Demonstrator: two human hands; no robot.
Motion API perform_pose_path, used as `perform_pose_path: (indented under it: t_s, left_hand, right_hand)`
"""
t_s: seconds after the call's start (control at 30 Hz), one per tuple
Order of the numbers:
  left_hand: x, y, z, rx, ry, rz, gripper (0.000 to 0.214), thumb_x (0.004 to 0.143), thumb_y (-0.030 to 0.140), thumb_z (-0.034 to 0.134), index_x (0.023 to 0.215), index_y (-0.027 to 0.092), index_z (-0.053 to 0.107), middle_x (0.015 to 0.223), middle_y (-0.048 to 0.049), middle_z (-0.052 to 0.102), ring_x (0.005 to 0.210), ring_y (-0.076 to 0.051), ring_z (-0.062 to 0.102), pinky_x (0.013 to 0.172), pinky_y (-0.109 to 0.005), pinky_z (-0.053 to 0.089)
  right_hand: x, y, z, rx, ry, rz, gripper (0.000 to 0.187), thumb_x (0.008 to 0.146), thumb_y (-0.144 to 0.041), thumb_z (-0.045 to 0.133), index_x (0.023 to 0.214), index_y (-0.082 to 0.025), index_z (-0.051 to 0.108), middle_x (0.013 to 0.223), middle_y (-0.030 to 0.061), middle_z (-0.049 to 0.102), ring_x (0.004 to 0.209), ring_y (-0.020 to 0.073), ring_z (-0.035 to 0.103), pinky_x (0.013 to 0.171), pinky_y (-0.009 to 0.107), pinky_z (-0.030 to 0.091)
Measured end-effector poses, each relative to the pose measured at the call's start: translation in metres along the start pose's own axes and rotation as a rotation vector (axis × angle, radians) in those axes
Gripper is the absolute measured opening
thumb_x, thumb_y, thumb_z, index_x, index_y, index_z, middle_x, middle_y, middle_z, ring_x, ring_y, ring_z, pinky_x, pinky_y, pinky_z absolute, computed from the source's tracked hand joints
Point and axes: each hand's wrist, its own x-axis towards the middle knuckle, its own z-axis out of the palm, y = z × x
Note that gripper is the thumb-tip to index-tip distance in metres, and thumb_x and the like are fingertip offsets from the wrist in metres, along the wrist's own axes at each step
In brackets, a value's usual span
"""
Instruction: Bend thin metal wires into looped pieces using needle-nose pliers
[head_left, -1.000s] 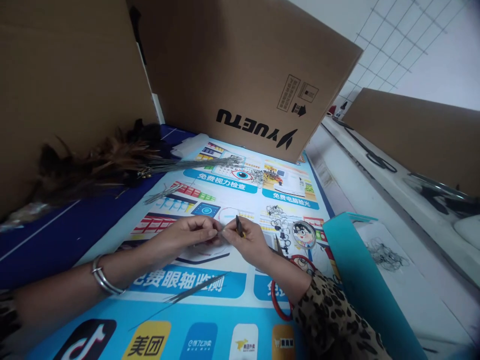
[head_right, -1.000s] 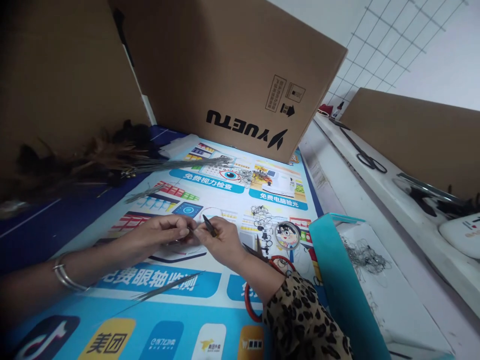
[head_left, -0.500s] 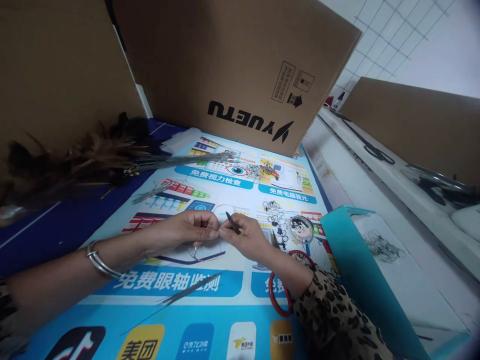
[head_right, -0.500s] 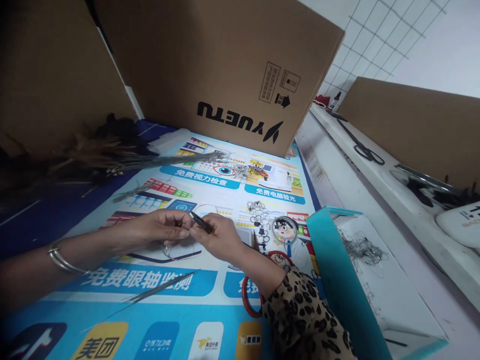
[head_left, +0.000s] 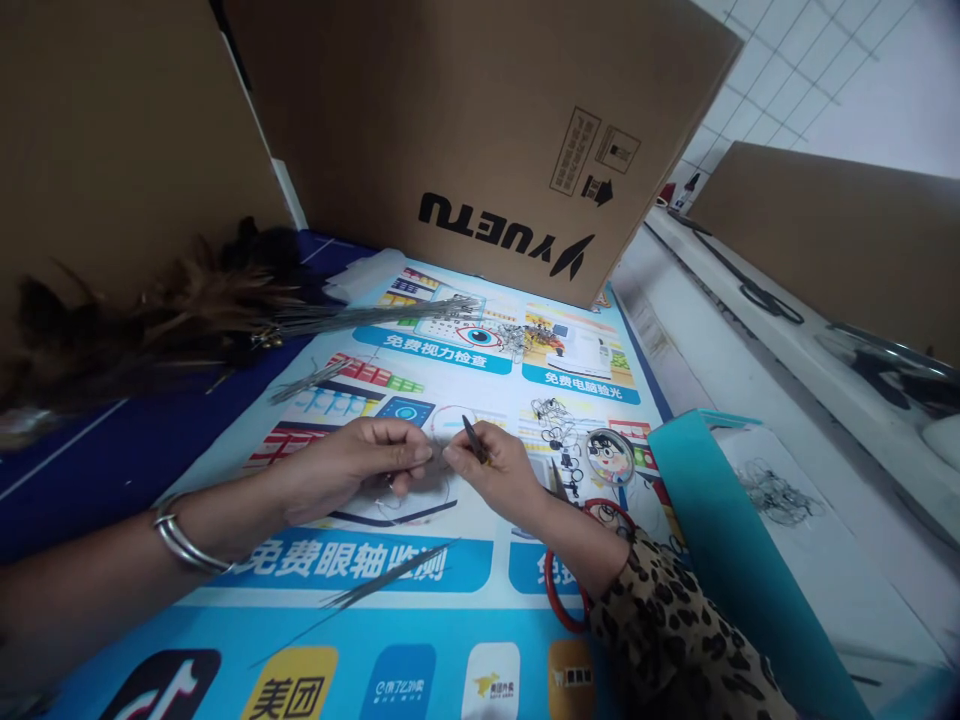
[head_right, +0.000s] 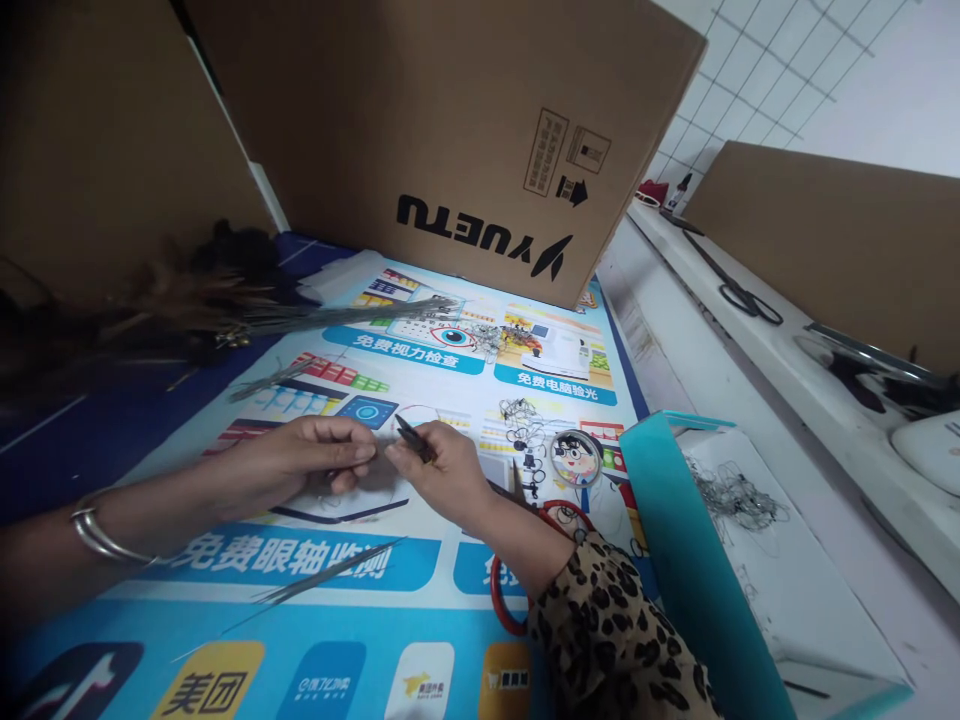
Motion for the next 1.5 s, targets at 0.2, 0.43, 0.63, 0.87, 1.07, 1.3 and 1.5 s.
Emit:
perform_pose_path:
  t_s: [0.2,0.43,0.63,0.87,1.07,1.3,1.5]
  left_hand:
    - [0.000,0.001,-0.002,-0.154,0.125,0.093,0.021,0.087,0.035,0.070,0.076,0.018,0.065,0.068,0.0003,0.059,0.062,-0.012,0.051,0.057,-0.022,0.040]
    - [-0.001,0.004,0.001,-0.272,0.273,0.161,0.018,0.085,0.035,0.073,0.082,0.018,0.067,0.077,0.0007,0.062,0.066,-0.011,0.054,0.062,-0.021,0.045]
    - [-0.001,0.004,0.001,-0.302,0.289,0.184,0.018,0.085,0.034,0.073,0.081,0.018,0.066,0.078,0.0009,0.062,0.065,-0.010,0.055,0.061,-0.020,0.046]
    - [-0.002,0.007,0.003,-0.372,0.247,0.145,0.017,0.084,0.031,0.074,0.080,0.017,0.067,0.074,0.0008,0.060,0.062,-0.009,0.053,0.059,-0.020,0.046]
    - [-0.002,0.008,0.003,-0.437,0.221,0.124,0.016,0.084,0.029,0.074,0.078,0.016,0.067,0.073,0.0010,0.058,0.060,-0.009,0.050,0.059,-0.021,0.048]
    - [-0.002,0.004,0.010,-0.461,0.191,0.111,0.014,0.083,0.026,0.075,0.078,0.016,0.066,0.069,0.0015,0.055,0.059,-0.009,0.049,0.055,-0.019,0.045]
    - [-0.005,-0.002,0.023,-0.485,0.164,0.057,0.015,0.080,0.026,0.078,0.077,0.014,0.068,0.071,0.0003,0.058,0.058,-0.008,0.049,0.055,-0.019,0.046]
  right_hand:
    - [-0.001,0.006,0.002,-0.120,0.120,-0.168,0.023,0.084,-0.043,0.070,0.089,-0.021,0.063,0.087,0.0028,0.063,0.086,0.0178,0.058,0.079,0.029,0.045]
    - [-0.001,0.011,0.006,-0.245,0.112,-0.214,0.042,0.075,-0.049,0.079,0.102,-0.021,0.063,0.092,0.0048,0.064,0.088,0.0193,0.059,0.081,0.031,0.046]
    - [-0.001,0.014,0.007,-0.296,0.101,-0.255,0.047,0.073,-0.051,0.080,0.105,-0.021,0.063,0.090,0.0045,0.065,0.088,0.0202,0.059,0.082,0.032,0.046]
    - [0.003,0.017,0.005,-0.295,0.083,-0.293,0.039,0.075,-0.051,0.078,0.098,-0.022,0.066,0.091,0.0059,0.068,0.092,0.0212,0.060,0.084,0.034,0.046]
    - [0.006,0.021,0.001,-0.140,0.083,-0.320,0.025,0.082,-0.042,0.075,0.098,-0.023,0.071,0.095,0.0069,0.069,0.096,0.0209,0.061,0.087,0.035,0.047]
    - [0.005,0.013,-0.002,-0.040,0.046,-0.163,0.018,0.086,-0.039,0.067,0.081,-0.022,0.069,0.084,0.0027,0.063,0.086,0.0171,0.060,0.079,0.028,0.047]
    - [0.005,0.008,-0.003,-0.014,0.033,-0.144,0.025,0.089,-0.041,0.061,0.074,-0.021,0.061,0.079,0.0011,0.059,0.080,0.0154,0.056,0.076,0.027,0.045]
